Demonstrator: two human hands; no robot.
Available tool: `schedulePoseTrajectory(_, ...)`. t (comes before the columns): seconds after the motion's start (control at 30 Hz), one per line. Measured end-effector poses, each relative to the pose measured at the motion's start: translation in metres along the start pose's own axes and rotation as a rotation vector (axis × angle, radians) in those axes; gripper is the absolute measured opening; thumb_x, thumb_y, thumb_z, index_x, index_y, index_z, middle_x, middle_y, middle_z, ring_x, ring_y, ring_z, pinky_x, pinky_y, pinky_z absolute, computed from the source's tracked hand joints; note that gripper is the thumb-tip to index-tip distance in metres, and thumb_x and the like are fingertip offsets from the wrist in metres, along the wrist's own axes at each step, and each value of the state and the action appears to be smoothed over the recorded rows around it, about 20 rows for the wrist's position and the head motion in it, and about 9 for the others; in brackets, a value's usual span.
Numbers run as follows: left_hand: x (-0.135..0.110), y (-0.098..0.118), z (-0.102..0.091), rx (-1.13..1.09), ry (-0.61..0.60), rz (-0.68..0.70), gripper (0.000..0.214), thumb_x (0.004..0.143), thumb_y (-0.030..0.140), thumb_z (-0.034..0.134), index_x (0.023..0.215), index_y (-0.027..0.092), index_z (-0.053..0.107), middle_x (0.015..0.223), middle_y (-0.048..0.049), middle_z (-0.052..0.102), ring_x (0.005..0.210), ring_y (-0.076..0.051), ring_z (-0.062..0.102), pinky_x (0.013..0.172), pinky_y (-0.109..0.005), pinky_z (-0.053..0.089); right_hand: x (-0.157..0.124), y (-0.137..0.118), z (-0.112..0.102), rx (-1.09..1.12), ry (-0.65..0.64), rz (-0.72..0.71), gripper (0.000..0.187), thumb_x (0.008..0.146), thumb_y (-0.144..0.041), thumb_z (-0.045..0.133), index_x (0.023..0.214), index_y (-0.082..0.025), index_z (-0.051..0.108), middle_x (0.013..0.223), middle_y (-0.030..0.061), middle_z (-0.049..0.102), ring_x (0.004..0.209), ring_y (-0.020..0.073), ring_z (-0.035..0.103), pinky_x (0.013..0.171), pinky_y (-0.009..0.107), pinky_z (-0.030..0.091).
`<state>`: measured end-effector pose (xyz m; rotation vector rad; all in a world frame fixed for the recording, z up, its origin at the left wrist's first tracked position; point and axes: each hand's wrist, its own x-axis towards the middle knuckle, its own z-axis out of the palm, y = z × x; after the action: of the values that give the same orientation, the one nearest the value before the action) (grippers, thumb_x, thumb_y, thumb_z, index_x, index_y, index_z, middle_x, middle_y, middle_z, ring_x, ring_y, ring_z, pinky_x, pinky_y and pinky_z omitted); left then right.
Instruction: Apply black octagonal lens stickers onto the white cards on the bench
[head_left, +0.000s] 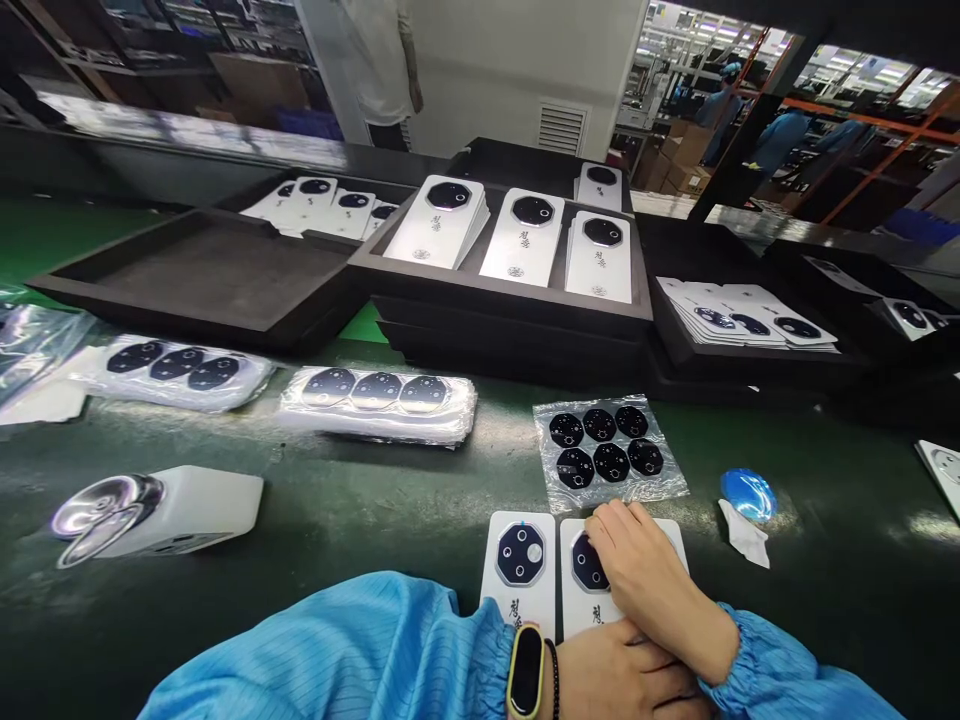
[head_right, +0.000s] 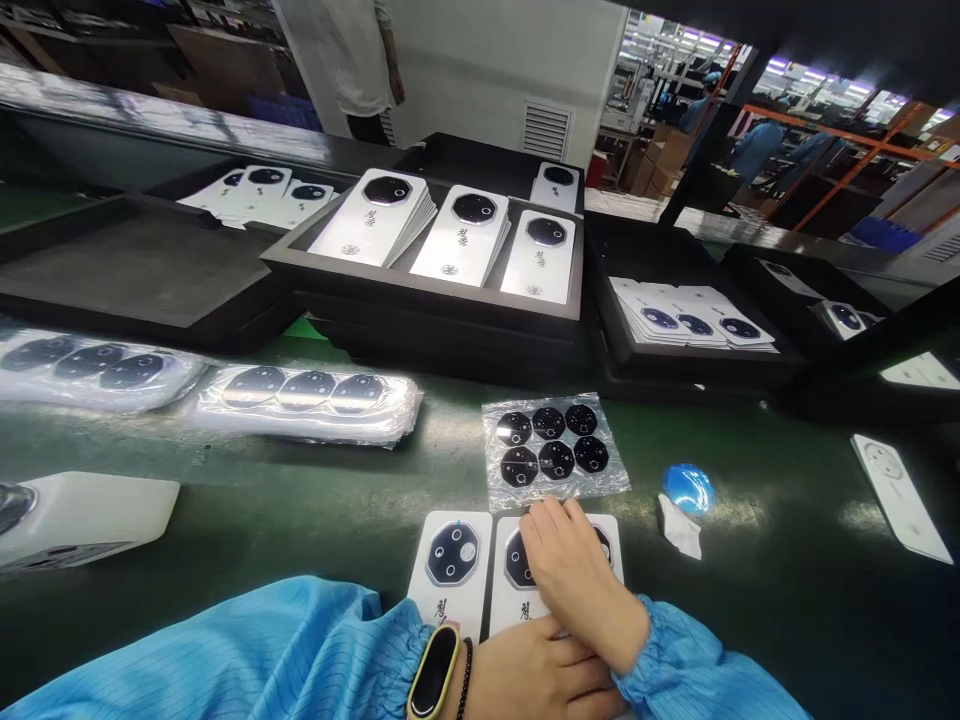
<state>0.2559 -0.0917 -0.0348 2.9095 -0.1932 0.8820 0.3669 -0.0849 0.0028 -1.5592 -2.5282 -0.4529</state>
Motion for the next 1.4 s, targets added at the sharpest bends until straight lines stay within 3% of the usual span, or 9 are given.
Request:
schedulePoseTrajectory(0.27, 0.004, -0.001, -0.007, 0.037, 0.013, -0.005, 0.022, 0.093, 0.023, 0.049, 0.102, 0.023, 0.068, 0.099, 0.0049, 0.072, 0.095, -0.011, 0.062, 0.097, -0.025, 0.045, 0.01, 0.006, -0.005, 0.16, -0.011, 0.093, 0.027, 0.076, 0.005, 0.042, 0.067, -0.02, 0.047, 0.064, -0.0002, 0.05, 0.06, 0.0169, 0.042, 0.06, 0.03, 0.028)
schedulePoseTrajectory(0.43, 0.003, 0.0, -0.004, 0.02, 0.041, -0.01, 0.02, 0.092, 0.025, 0.051, 0.1, 0.024, 0.069, 0.095, 0.0045, 0.072, 0.093, -0.013, 0.062, 0.094, -0.026, 0.046, 0.019, 0.01, -0.011, 0.178, -0.084, 0.049, 0.026, 0.074, 0.004, 0.048, 0.064, -0.02, 0.049, 0.062, -0.0012, 0.051, 0.059, 0.0163, 0.045, 0.057, 0.03, 0.027)
schedulePoseTrajectory(0.67, 0.001, 0.0, -0.002, 0.089, 0.091, 0.003, 0.025, 0.094, 0.025, 0.044, 0.1, 0.026, 0.069, 0.106, 0.0026, 0.07, 0.104, -0.016, 0.058, 0.1, -0.033, 0.043, 0.023, 0.015, -0.016, 0.165, -0.221, 0.079, 0.02, 0.07, 0.0, 0.06, 0.065, -0.019, 0.054, 0.062, -0.0011, 0.056, 0.058, 0.0156, 0.048, 0.056, 0.03, 0.029)
schedulePoseTrajectory(0.9, 0.002, 0.0, -0.005, 0.044, 0.097, -0.008, 0.024, 0.093, 0.023, 0.047, 0.096, 0.024, 0.07, 0.096, 0.0027, 0.072, 0.094, -0.014, 0.061, 0.093, -0.028, 0.046, 0.03, 0.01, -0.017, 0.187, -0.302, 0.108, 0.022, 0.072, 0.003, 0.055, 0.067, -0.019, 0.057, 0.066, 0.0005, 0.059, 0.062, 0.0166, 0.053, 0.058, 0.029, 0.032)
schedulePoseTrajectory(1.23, 0.0, -0.002, -0.006, 0.144, 0.036, 0.038, 0.03, 0.094, 0.025, 0.04, 0.106, 0.032, 0.067, 0.11, 0.0068, 0.068, 0.11, -0.016, 0.056, 0.101, -0.033, 0.043, 0.025, 0.016, -0.023, 0.246, -0.314, 0.166, 0.017, 0.078, -0.004, 0.057, 0.069, -0.019, 0.057, 0.067, -0.0012, 0.06, 0.061, 0.0142, 0.056, 0.055, 0.026, 0.037)
schedulePoseTrajectory(1.4, 0.001, -0.001, -0.003, 0.111, 0.05, 0.015, 0.028, 0.095, 0.027, 0.042, 0.102, 0.029, 0.069, 0.107, 0.0036, 0.07, 0.105, -0.015, 0.058, 0.097, -0.03, 0.043, 0.017, 0.014, -0.016, 0.336, -0.178, 0.182, 0.018, 0.079, -0.003, 0.055, 0.07, -0.019, 0.053, 0.068, -0.0018, 0.057, 0.062, 0.0142, 0.054, 0.055, 0.025, 0.04)
